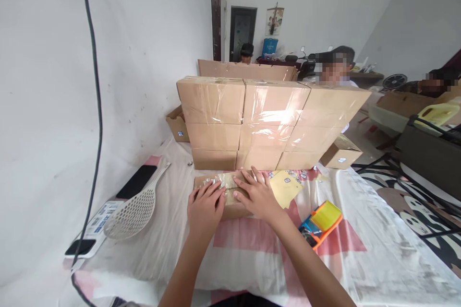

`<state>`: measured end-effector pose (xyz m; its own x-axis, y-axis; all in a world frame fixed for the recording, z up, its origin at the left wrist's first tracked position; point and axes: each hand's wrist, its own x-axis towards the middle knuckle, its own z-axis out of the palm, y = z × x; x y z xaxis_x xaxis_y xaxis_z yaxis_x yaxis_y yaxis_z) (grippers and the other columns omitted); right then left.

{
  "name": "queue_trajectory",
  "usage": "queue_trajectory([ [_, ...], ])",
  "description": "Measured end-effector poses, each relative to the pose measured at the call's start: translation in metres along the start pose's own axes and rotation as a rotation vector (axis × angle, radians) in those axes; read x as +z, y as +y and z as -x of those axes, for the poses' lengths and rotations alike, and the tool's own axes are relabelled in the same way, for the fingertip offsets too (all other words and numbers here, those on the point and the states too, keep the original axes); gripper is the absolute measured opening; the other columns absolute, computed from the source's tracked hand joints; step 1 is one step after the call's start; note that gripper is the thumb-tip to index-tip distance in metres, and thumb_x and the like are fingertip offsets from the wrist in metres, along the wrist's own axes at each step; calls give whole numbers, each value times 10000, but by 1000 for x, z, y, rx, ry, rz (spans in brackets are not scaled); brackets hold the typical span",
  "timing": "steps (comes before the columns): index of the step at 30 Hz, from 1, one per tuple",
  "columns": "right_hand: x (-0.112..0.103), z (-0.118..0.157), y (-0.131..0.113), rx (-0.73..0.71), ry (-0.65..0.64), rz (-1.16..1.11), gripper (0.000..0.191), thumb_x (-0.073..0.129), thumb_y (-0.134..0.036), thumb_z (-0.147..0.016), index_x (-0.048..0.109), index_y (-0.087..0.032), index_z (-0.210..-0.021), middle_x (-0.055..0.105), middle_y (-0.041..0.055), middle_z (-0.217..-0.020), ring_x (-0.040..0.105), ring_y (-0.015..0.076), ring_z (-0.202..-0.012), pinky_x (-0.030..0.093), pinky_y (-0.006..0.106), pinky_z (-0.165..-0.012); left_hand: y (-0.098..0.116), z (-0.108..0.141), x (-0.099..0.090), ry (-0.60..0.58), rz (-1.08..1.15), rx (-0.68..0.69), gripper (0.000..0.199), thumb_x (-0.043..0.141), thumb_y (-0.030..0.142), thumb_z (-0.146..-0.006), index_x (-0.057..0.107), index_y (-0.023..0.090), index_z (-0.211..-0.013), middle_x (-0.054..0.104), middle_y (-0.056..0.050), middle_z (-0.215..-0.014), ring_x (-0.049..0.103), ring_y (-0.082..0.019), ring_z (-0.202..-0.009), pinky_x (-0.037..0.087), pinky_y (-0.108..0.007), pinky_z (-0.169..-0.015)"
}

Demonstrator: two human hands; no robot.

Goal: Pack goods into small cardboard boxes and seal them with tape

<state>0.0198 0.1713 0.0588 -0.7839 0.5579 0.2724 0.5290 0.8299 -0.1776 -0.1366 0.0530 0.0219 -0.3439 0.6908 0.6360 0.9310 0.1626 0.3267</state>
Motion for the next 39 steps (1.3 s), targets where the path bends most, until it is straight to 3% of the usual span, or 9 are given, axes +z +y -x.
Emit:
queue_trajectory([
  [4, 1, 8, -9, -111, 41, 4, 456, 448, -504, -1023, 622, -280, -1380, 271, 0, -1673, 201, 363, -1545, 158, 643, -1219, -1, 0, 2, -5, -20, 13, 257, 523, 244, -982, 757, 331, -1044, 734, 28, -1255, 656, -252, -1208, 373, -444, -998],
  [10, -14, 49, 1, -13, 81, -68, 328, 472, -453, -1028, 748, -317, -1142, 283, -45, -1668, 225, 370, -1529, 217, 641, -1187, -2, 2, 2, -3, -55, 24, 253, 519, 255, -988, 745, 329, -1076, 733, 39, -1260, 651, -236, -1219, 361, -431, -1017],
  [13, -27, 78, 45, 87, 152, -96, 286, 502, -412, -1018, 760, -348, -1122, 443, -17, -1590, 369, 336, -1459, 309, 608, -1145, -4, 2, 1, -17, -79, 55, 262, 507, 264, -992, 741, 329, -1091, 727, 26, -1274, 652, -242, -1216, 365, -431, -1014],
  [16, -43, 92, 115, 407, 264, -97, 249, 561, -336, -966, 775, -278, -1078, 679, 80, -1333, 575, 319, -1262, 414, 539, -1072, -5, 1, 2, -21, -103, 76, 258, 509, 280, -990, 734, 334, -1103, 725, 25, -1277, 655, -246, -1207, 374, -432, -999],
  [19, -59, 79, 186, 787, 54, -202, 276, 514, -266, -972, 758, -175, -1066, 740, 117, -1137, 679, 240, -997, 503, 359, -902, -4, 0, 2, 0, -112, 79, 253, 506, 299, -991, 731, 338, -1101, 732, 23, -1263, 658, -244, -1198, 388, -426, -976],
  [24, -55, 23, 249, 930, -260, -295, 186, 648, -311, -944, 706, -134, -942, 713, 69, -942, 659, 162, -801, 533, 306, -755, 0, -1, 2, 4, -117, 54, 252, 496, 313, -995, 737, 332, -1066, 741, 20, -1246, 660, -237, -1197, 397, -414, -956],
  [31, -19, -20, 256, 1050, -509, -369, 338, 637, -371, -979, 626, -142, -1226, 649, 101, -1211, 666, 212, -1025, 586, 400, -873, 0, -1, 2, -14, -162, 62, 250, 509, 306, -991, 739, 333, -1084, 734, 27, -1262, 660, -238, -1198, 406, -410, -945],
  [35, -16, -29, 243, 992, -410, -375, 319, 578, -367, -1014, 639, -119, -1205, 646, 94, -1210, 664, 225, -1054, 567, 399, -913, -3, -1, 3, -10, -179, 87, 246, 514, 303, -990, 738, 333, -1087, 737, 15, -1256, 664, -236, -1188, 420, -401, -943],
  [39, -31, -33, 230, 832, -168, -415, 265, 647, -357, -971, 650, -147, -1133, 672, 63, -1114, 667, 183, -944, 585, 372, -824, -4, -1, 3, -27, -167, 88, 256, 511, 300, -986, 737, 334, -1102, 732, 12, -1266, 663, -241, -1194, 423, -404, -943],
])
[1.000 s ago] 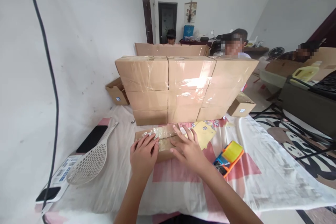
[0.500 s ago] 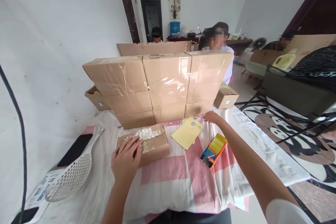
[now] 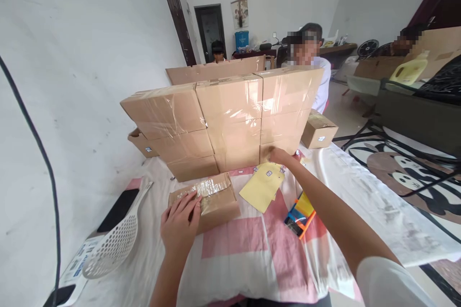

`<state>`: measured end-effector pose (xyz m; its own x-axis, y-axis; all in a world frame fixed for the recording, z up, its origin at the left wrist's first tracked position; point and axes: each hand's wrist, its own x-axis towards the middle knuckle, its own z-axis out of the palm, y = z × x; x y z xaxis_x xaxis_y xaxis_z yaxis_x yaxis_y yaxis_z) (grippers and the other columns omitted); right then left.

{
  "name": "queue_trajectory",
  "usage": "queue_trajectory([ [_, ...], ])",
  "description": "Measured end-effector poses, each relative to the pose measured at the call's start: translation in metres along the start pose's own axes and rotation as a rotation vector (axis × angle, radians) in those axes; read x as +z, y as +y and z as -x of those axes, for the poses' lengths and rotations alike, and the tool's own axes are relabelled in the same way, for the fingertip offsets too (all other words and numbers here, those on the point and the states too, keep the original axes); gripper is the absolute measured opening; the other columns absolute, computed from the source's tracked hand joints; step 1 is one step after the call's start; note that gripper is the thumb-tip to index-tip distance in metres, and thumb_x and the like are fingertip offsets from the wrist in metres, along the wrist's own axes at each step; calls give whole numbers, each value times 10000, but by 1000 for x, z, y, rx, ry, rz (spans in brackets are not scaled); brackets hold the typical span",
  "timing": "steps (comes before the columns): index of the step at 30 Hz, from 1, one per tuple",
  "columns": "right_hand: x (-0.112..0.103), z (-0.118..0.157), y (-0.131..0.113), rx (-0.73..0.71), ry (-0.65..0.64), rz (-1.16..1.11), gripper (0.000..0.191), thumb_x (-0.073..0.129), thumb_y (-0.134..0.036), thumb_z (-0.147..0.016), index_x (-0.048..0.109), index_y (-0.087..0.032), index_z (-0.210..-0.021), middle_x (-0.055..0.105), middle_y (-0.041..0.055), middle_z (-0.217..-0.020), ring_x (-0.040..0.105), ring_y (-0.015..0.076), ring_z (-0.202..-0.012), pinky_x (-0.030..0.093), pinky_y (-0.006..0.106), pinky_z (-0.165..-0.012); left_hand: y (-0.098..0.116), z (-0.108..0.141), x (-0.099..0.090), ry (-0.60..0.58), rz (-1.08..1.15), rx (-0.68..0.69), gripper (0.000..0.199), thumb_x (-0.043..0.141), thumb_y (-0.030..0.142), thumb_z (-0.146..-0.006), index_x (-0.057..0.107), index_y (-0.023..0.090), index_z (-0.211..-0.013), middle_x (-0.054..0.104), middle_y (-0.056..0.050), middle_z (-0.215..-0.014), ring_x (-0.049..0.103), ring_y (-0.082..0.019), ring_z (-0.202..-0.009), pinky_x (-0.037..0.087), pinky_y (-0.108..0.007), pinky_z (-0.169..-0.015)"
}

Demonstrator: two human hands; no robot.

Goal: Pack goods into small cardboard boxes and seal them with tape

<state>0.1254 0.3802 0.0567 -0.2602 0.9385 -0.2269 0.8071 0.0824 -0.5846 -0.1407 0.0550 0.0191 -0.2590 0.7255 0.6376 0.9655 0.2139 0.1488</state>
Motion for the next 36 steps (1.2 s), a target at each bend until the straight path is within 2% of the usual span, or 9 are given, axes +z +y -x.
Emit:
queue_trajectory([
  [3, 5, 20, -10, -157, 143, -117, 49, 680, -193, -892, 668, -154, -865, 693, 36, -922, 652, 174, -872, 525, 296, -783, 1, 0, -2, -5, 0, -9, 263, 502, 305, -995, 735, 330, -1114, 731, 17, -1268, 664, -244, -1197, 414, -413, -953],
  [5, 27, 42, -16, -224, 219, -226, 91, 633, -99, -822, 648, -176, -775, 693, 29, -835, 649, 176, -841, 481, 265, -751, 1, 1, -2, 1, -2, -7, 265, 496, 313, -1000, 733, 325, -1120, 730, 18, -1271, 663, -245, -1201, 410, -413, -959],
  [11, 152, 120, -28, -212, 281, -605, 170, 520, -276, -840, 667, -190, -845, 737, 69, -870, 674, 200, -749, 527, 320, -732, -3, 0, 1, 18, -31, 11, 278, 474, 338, -1015, 725, 330, -1134, 725, 26, -1281, 662, -234, -1199, 409, -394, -953],
  [14, 187, 138, -30, -217, 211, -775, 279, 510, -367, -861, 717, -182, -897, 765, 100, -923, 714, 241, -859, 557, 369, -805, -6, 0, 4, 17, -35, 10, 280, 478, 341, -1011, 722, 328, -1148, 727, 17, -1277, 667, -237, -1183, 414, -395, -951],
  [20, 187, 145, -21, -226, -4, -989, 552, 392, -564, -968, 784, -191, -1076, 769, 111, -1128, 700, 273, -1119, 524, 451, -1004, -23, -3, -1, -35, -25, -9, 293, 477, 383, -1000, 729, 354, -1148, 725, 37, -1280, 663, -235, -1193, 444, -380, -892],
  [23, 189, 156, -21, -184, -4, -1027, 590, 366, -594, -999, 693, -210, -1306, 667, 107, -1355, 581, 256, -1313, 403, 470, -1162, -31, -5, -2, -68, -31, -18, 318, 445, 393, -1015, 724, 342, -1160, 720, 33, -1291, 653, -235, -1218, 447, -387, -906],
  [27, 193, 168, -27, -322, -175, -935, 576, 408, -604, -1007, 584, -264, -1438, 527, 48, -1526, 398, 244, -1466, 291, 473, -1247, -35, -5, -1, -86, -69, -12, 318, 446, 402, -1011, 730, 340, -1139, 727, 43, -1274, 659, -243, -1204, 449, -396, -883],
  [31, 195, 169, -29, -403, -124, -934, 585, 419, -615, -1003, 598, -253, -1426, 566, 47, -1491, 386, 248, -1457, 318, 461, -1235, -33, -6, -2, -106, -73, -14, 332, 438, 397, -1011, 735, 328, -1144, 724, 38, -1279, 648, -253, -1223, 452, -411, -918],
  [36, 200, 172, -29, -309, -98, -947, 529, 407, -543, -1026, 600, -252, -1422, 606, 89, -1415, 509, 241, -1358, 384, 450, -1190, -26, -7, -6, -118, -76, -29, 336, 432, 386, -1016, 741, 316, -1130, 725, 29, -1279, 640, -258, -1235, 440, -414, -928],
])
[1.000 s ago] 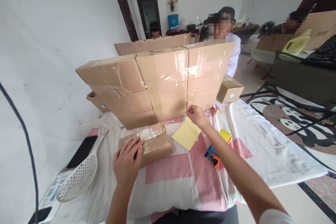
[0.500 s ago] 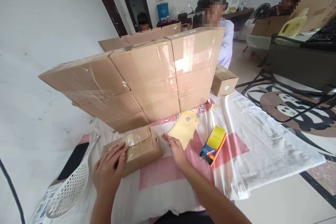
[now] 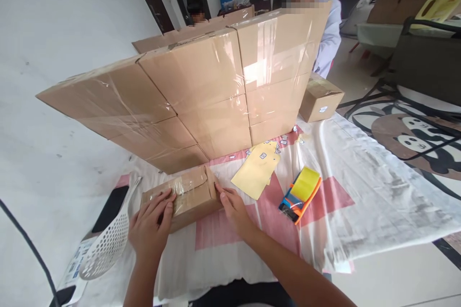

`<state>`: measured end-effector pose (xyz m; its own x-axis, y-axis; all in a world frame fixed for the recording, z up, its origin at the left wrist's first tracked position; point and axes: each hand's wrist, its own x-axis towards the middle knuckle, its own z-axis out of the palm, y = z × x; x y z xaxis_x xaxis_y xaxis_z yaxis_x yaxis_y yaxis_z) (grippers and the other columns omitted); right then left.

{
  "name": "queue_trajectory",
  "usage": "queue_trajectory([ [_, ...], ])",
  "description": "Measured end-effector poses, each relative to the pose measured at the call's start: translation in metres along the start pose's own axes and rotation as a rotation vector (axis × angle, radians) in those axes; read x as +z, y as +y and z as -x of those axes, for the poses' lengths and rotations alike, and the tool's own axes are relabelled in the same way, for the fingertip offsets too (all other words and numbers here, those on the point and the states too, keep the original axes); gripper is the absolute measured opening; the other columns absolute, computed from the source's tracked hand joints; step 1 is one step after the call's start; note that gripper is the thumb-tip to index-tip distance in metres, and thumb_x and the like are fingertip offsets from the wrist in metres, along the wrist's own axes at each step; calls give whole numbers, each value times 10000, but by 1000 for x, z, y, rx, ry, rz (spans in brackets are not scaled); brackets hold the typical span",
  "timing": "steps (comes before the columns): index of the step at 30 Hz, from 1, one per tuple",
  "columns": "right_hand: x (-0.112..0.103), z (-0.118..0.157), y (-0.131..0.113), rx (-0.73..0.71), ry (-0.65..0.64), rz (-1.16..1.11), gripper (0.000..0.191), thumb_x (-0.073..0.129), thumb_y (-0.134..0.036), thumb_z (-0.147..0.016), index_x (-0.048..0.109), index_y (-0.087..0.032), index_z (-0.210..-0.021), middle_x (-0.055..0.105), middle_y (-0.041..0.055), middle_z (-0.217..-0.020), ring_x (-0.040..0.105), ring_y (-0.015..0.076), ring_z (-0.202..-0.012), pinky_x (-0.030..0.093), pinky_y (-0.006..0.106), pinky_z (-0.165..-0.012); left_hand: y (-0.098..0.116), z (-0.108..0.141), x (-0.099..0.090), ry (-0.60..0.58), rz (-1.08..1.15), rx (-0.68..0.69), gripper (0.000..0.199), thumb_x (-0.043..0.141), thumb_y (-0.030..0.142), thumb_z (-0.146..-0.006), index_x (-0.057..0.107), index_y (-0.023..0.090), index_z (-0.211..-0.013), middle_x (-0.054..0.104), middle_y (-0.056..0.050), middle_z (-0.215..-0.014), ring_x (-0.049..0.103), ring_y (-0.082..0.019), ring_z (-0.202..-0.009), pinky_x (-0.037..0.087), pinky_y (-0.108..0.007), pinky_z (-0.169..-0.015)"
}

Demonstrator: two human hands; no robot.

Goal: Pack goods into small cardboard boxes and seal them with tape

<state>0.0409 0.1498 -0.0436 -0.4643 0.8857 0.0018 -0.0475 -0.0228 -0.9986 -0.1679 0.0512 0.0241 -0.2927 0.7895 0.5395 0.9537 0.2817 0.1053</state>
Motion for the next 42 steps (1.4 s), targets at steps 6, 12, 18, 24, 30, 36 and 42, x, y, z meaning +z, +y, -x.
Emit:
queue_trajectory([
  [6, 3, 0, 3, -4, 7, -40, 577, 453, -563, -998, 562, -232, -1459, 547, 104, -1482, 468, 245, -1399, 353, 459, -1211, -8, 2, 4, -10, -20, 18, 325, 443, 382, -1019, 735, 330, -1154, 717, 35, -1296, 638, -238, -1236, 423, -392, -917],
  [12, 2, -5, 5, 12, -24, -81, 566, 442, -603, -997, 592, -270, -1429, 546, 53, -1496, 408, 234, -1432, 291, 462, -1243, -13, 3, 8, 3, -22, 41, 318, 459, 380, -1014, 734, 325, -1163, 718, 39, -1294, 643, -221, -1228, 411, -368, -917],
  [18, -1, -9, 11, -31, -107, 25, 592, 446, -597, -1000, 498, -289, -1503, 459, 29, -1573, 341, 242, -1475, 245, 483, -1261, -5, 3, 6, 54, -14, 42, 307, 457, 377, -1023, 738, 315, -1132, 733, 43, -1265, 655, -218, -1209, 406, -367, -916],
  [24, 1, -2, 9, -72, -101, 74, 537, 466, -492, -1018, 474, -296, -1518, 491, 33, -1546, 390, 236, -1449, 304, 474, -1235, 2, 2, 6, 113, 10, 24, 302, 462, 361, -1021, 746, 299, -1104, 745, 30, -1239, 668, -222, -1188, 418, -371, -910],
  [30, 5, 5, 5, -25, -14, 24, 458, 479, -426, -999, 614, -274, -1409, 627, 80, -1374, 560, 264, -1301, 424, 481, -1144, -4, 3, 10, 117, 28, 26, 307, 468, 370, -1012, 744, 316, -1134, 741, 37, -1247, 664, -223, -1196, 423, -372, -903],
  [36, -3, -7, 7, -11, -9, 74, 498, 608, -318, -882, 646, -257, -1375, 656, 84, -1344, 585, 285, -1268, 450, 494, -1114, -5, 2, 11, 123, 16, 30, 302, 470, 376, -1005, 748, 324, -1111, 742, 45, -1244, 670, -224, -1182, 415, -372, -896],
  [42, -10, -10, 7, 60, -165, 25, 672, 682, -318, -835, 521, -284, -1486, 437, 52, -1591, 421, 281, -1456, 356, 486, -1198, 1, 1, 10, 180, 26, 15, 312, 462, 386, -1006, 748, 310, -1105, 756, 30, -1212, 686, -232, -1146, 433, -371, -873],
])
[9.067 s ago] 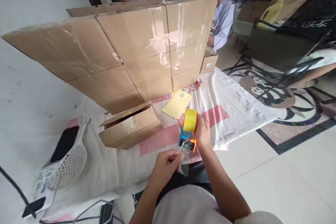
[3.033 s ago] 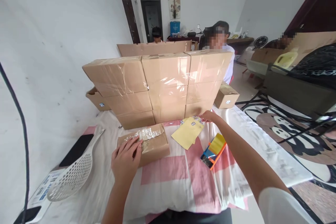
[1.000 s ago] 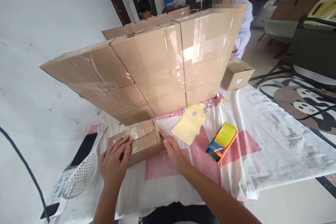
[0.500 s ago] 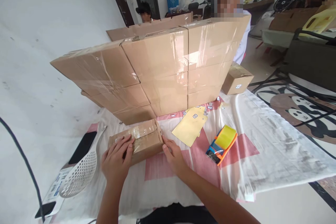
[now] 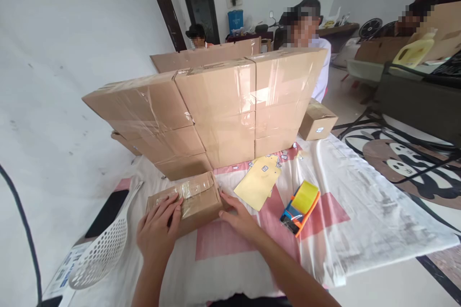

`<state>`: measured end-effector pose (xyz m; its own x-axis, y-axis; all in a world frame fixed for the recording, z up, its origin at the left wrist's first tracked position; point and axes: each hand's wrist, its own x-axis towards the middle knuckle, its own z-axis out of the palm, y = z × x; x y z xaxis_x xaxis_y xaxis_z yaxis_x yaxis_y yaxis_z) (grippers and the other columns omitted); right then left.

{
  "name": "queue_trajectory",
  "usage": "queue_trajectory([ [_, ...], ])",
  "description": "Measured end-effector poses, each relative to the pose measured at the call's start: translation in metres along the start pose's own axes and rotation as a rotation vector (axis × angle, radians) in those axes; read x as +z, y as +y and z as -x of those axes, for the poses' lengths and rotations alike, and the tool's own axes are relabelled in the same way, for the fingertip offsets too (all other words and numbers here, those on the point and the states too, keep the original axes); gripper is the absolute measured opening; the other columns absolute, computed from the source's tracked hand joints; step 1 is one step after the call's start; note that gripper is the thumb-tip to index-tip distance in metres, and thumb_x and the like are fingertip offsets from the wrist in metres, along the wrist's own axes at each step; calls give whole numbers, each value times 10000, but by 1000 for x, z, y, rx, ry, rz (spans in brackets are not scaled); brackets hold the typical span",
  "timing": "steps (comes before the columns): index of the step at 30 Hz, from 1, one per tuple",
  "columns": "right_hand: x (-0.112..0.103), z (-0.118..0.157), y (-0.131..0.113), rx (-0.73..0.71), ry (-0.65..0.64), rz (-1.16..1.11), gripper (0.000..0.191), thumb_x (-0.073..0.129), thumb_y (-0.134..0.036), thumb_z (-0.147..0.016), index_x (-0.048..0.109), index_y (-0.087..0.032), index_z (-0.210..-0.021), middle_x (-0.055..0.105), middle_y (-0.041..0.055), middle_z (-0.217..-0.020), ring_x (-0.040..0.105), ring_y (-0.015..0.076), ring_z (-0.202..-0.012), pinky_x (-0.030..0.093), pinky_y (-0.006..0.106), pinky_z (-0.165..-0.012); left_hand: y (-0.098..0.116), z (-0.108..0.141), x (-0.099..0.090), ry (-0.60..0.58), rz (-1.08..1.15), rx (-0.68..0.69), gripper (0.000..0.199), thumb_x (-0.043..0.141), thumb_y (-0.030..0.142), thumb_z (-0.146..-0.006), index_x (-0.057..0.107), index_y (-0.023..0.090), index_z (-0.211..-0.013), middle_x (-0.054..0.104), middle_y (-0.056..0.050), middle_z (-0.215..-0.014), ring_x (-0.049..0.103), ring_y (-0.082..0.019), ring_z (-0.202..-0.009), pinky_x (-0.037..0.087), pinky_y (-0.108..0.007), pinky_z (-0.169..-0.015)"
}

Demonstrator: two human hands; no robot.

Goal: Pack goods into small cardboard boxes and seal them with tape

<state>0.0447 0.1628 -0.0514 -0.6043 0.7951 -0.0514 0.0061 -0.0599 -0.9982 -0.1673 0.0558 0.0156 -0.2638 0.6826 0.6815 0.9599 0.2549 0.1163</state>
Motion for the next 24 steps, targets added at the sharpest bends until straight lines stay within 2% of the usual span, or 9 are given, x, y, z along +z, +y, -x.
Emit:
queue_trajectory([
  [2, -1, -1, 2, -12, 6, -1, 674, 667, -305, -839, 510, -275, -1495, 370, 53, -1630, 370, 283, -1490, 356, 492, -1196, 0, 1, 0, 12, 0, 11, 309, 465, 387, -1004, 749, 313, -1099, 757, 33, -1210, 688, -234, -1139, 433, -370, -857],
  [5, 0, -4, 8, -54, 8, -3, 777, 692, -242, -793, 453, -280, -1531, 401, 57, -1611, 385, 284, -1482, 351, 503, -1202, -2, 2, 1, 11, 5, 16, 302, 466, 376, -1003, 749, 317, -1089, 752, 34, -1221, 683, -237, -1150, 427, -374, -859],
  [7, 3, -4, 11, -65, -11, -12, 781, 706, -226, -773, 475, -274, -1518, 404, 52, -1611, 348, 277, -1506, 283, 497, -1245, -3, 4, 1, 13, 14, 20, 296, 471, 369, -1001, 747, 317, -1093, 749, 30, -1229, 678, -238, -1159, 425, -376, -871],
  [10, 9, -1, 12, -96, 66, -12, 723, 664, -244, -815, 480, -253, -1514, 386, 63, -1621, 307, 259, -1529, 206, 490, -1275, -4, 5, 1, 36, 22, 18, 286, 480, 357, -998, 744, 316, -1100, 745, 26, -1238, 675, -237, -1166, 423, -374, -884],
  [15, 11, 0, 7, -148, 89, -51, 833, 674, -295, -855, 302, -258, -1599, 475, 127, -1557, 416, 267, -1473, 289, 539, -1228, -4, 7, 1, 49, 47, 29, 270, 497, 331, -992, 749, 315, -1088, 751, 17, -1225, 675, -233, -1166, 424, -364, -901],
  [17, 4, -4, 2, -154, 53, 12, 922, 736, -346, -830, 256, -269, -1613, 412, 134, -1597, 342, 284, -1512, 259, 564, -1230, -6, 8, 1, 47, 59, 45, 262, 509, 330, -989, 747, 314, -1097, 748, 14, -1231, 675, -232, -1169, 428, -364, -910],
  [20, -8, -14, -8, -224, -113, 175, 1216, 884, -351, -676, 140, -282, -1635, 206, 130, -1685, 168, 298, -1568, 184, 539, -1254, -11, 9, -1, 28, 76, 78, 263, 520, 334, -986, 744, 328, -1123, 748, 24, -1231, 673, -228, -1181, 433, -362, -918],
  [22, -11, -20, -17, -282, -207, 212, 1367, 927, -315, -604, 35, -287, -1639, 208, 142, -1672, 197, 298, -1557, 210, 512, -1248, -16, 11, -4, 6, 99, 111, 267, 524, 329, -984, 738, 341, -1143, 752, 30, -1220, 671, -222, -1188, 439, -360, -929],
  [24, -10, -21, -25, -334, -224, 220, 1445, 944, -286, -561, -23, -302, -1635, 282, 140, -1620, 293, 292, -1515, 275, 490, -1225, -20, 17, -8, 18, 140, 148, 267, 527, 303, -979, 733, 334, -1147, 756, 21, -1212, 665, -225, -1200, 450, -371, -952],
])
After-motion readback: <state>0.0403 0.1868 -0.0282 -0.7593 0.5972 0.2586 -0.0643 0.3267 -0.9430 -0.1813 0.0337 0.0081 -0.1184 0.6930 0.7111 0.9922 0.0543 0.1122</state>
